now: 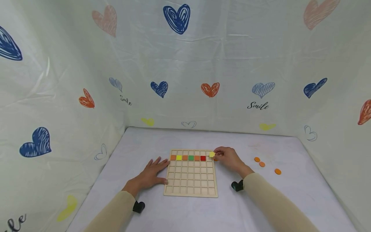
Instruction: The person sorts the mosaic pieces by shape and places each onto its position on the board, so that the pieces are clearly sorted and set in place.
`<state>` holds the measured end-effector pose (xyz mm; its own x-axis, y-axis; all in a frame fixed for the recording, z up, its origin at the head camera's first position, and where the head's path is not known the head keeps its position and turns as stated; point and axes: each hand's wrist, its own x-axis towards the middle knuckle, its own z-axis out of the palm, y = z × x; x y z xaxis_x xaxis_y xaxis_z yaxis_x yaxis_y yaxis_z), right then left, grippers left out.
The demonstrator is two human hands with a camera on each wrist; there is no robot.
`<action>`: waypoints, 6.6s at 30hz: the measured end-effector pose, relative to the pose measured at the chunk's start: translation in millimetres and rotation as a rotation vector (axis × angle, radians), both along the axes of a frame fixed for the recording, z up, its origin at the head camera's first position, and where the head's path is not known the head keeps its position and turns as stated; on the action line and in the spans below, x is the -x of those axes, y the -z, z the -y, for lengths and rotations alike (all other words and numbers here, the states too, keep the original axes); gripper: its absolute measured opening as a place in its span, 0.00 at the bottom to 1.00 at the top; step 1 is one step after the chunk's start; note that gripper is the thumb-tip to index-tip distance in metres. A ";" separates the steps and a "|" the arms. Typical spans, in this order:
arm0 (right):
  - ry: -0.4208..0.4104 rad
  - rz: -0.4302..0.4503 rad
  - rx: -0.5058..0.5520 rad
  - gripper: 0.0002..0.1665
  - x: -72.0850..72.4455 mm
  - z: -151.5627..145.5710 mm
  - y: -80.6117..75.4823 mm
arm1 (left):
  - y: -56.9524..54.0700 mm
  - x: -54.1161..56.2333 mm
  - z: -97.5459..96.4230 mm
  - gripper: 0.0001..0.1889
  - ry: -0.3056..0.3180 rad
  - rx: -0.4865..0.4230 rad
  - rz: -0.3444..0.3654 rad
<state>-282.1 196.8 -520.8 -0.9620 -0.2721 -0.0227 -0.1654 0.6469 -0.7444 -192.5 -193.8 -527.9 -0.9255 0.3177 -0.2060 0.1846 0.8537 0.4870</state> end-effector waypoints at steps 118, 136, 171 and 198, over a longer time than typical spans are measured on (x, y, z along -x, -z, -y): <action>0.008 -0.076 -0.087 0.13 0.6 -17.4 19.5 | -1.2 -1.1 -0.2 0.50 -0.004 0.016 0.011; 0.053 0.014 0.180 0.16 -13.9 1.9 -1.2 | -6.4 -2.7 -0.2 0.49 0.001 0.025 -0.005; -0.079 0.030 0.281 0.14 -23.0 78.0 -20.5 | -1.3 0.2 0.6 0.49 0.010 0.015 -0.021; -0.202 -0.062 0.061 0.15 -29.6 158.6 4.9 | -2.6 0.8 6.4 0.50 0.075 -0.015 -0.025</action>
